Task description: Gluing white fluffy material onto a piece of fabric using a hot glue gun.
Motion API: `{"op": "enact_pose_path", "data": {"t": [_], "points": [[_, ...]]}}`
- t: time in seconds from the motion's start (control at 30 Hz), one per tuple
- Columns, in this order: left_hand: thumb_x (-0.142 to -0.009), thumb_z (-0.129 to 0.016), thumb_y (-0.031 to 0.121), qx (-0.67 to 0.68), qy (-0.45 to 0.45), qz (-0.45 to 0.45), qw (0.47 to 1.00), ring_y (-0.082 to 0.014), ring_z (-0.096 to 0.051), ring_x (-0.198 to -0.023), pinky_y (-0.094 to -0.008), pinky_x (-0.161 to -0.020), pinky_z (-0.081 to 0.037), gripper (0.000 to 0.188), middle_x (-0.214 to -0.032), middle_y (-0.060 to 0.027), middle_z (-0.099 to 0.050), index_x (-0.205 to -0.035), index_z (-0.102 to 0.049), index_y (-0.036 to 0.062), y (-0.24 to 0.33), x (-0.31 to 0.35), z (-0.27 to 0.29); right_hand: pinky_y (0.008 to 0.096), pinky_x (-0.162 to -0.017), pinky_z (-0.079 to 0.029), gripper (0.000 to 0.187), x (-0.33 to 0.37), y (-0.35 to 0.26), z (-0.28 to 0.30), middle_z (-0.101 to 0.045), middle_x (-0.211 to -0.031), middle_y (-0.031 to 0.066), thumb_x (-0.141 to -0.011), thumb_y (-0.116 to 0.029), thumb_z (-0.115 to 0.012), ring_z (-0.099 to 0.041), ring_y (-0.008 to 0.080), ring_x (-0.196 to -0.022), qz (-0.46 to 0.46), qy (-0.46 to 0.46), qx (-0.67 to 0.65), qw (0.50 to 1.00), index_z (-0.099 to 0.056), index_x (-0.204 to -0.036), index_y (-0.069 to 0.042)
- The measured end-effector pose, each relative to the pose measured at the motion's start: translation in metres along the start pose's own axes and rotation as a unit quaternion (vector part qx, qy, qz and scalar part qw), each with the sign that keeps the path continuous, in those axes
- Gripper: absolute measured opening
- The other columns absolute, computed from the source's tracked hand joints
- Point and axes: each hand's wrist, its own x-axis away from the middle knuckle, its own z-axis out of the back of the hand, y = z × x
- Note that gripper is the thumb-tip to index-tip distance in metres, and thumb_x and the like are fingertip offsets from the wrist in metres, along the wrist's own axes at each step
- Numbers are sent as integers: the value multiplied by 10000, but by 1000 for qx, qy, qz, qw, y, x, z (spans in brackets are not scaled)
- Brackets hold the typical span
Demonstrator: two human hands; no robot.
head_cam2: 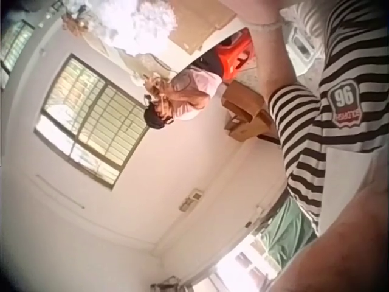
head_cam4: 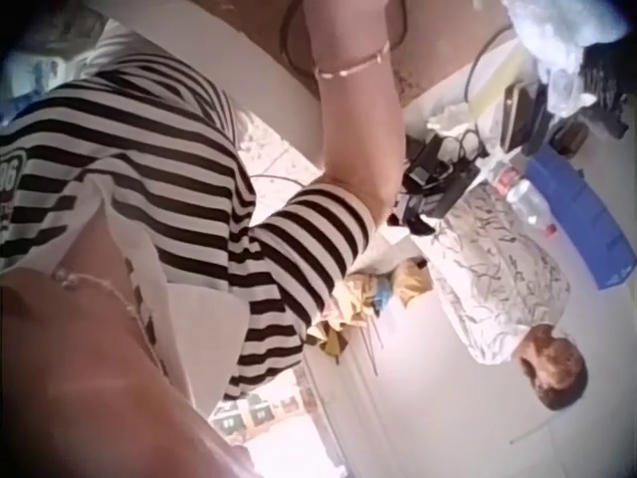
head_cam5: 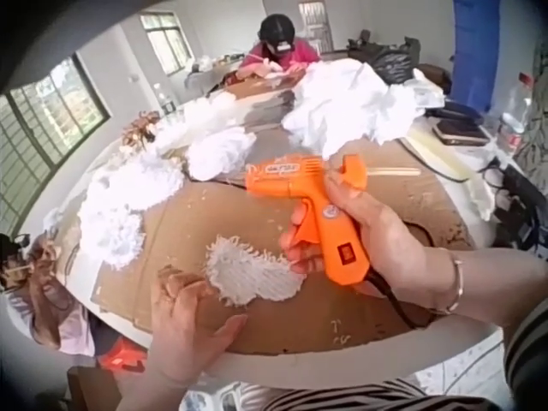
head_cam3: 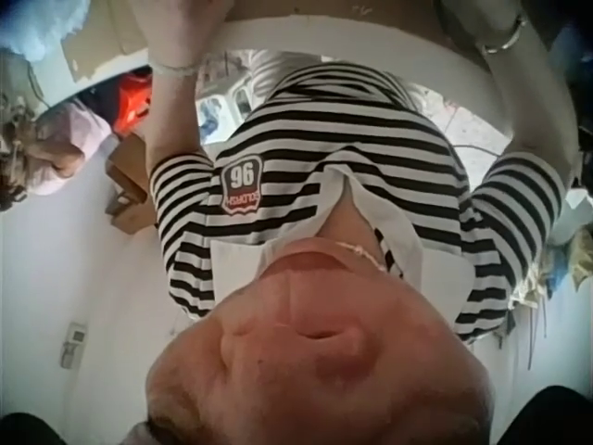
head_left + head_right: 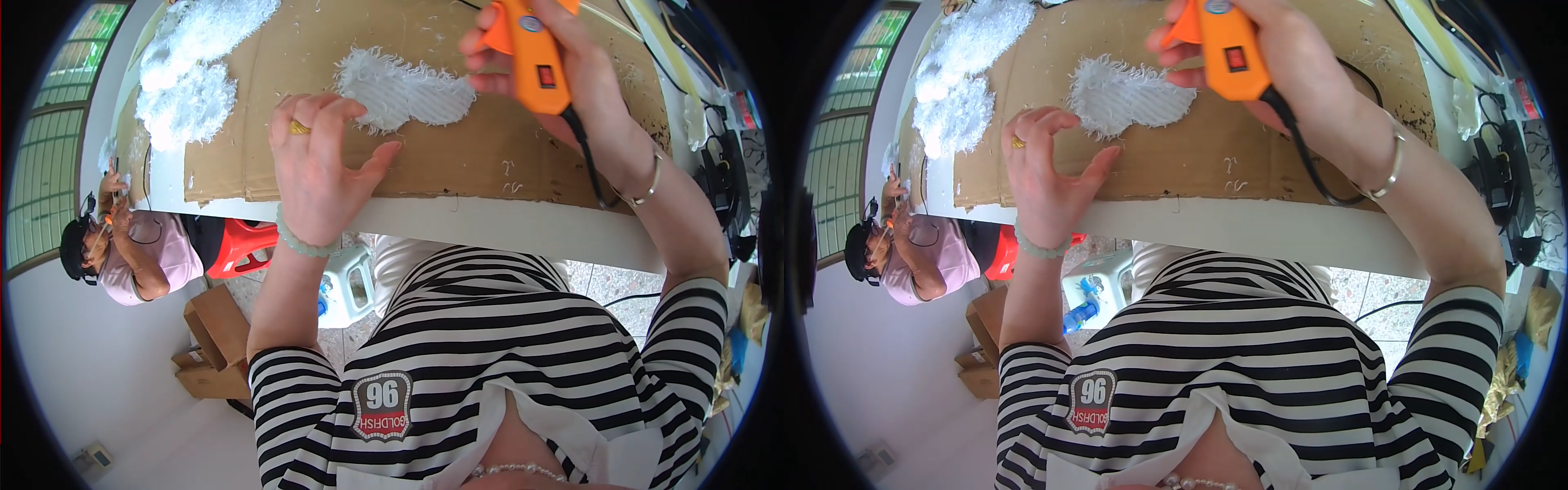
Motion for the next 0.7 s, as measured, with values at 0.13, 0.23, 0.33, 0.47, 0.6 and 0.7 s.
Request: {"op": "enact_pose_path", "data": {"t": [0.13, 0.23, 0.33, 0.47, 0.6, 0.7], "points": [[-586, -806, 118, -89, -6, -79, 993, -241, -514, -964, -509, -955, -370, 365, -935, -18, -559, -907, -632, 112, 10, -2, -4, 356, -797, -534, 472, -13, 12, -10, -660, -932, 138, -1006, -455, -364, -648, 232, -830, -11, -7, -43, 999, -563, -1012, -28], [-624, -771, 111, -99, -6, -117, 988, -227, -516, -965, -531, -977, -355, 242, -934, -3, -555, -841, -663, 106, 10, -6, -10, 350, -795, -545, 465, -20, 18, -14, -664, -923, 138, -1013, -439, -354, -656, 214, -825, -36, 24, -39, 998, -558, -1015, -21], [-638, -757, 104, -125, -33, -151, 980, -215, -520, -960, -537, -982, -354, 203, -932, 5, -556, -820, -667, 101, 8, -8, -10, 336, -786, -549, 462, -23, 25, -11, -664, -933, 143, -1014, -435, -355, -658, 208, -817, -30, 19, -40, 999, -556, -1019, -20], [-640, -755, 94, -133, -54, -154, 978, -213, -523, -959, -534, -988, -351, 193, -925, 5, -555, -810, -663, 104, 7, -12, -13, 327, -778, -553, 458, -23, 27, -9, -664, -940, 144, -1013, -436, -362, -658, 201, -813, -40, 16, -52, 998, -555, -1017, -20], [-656, -727, 41, -34, -35, -47, 998, -245, -539, -889, -433, -892, -411, 145, -861, -26, -571, -771, -651, 88, 4, -18, -16, 311, -758, -555, 463, -25, 30, -2, -662, -941, 139, -1010, -438, -374, -654, 184, -802, -40, -4, -44, 998, -556, -1028, -13], [-659, -716, 27, 24, -23, 15, 999, -268, -544, -832, -382, -811, -426, 130, -808, -48, -581, -751, -641, 80, -3, -20, -23, 298, -746, -554, 463, -24, 30, -2, -660, -936, 132, -1009, -435, -381, -650, 175, -794, -41, -3, -37, 998, -556, -1039, -7]]}}
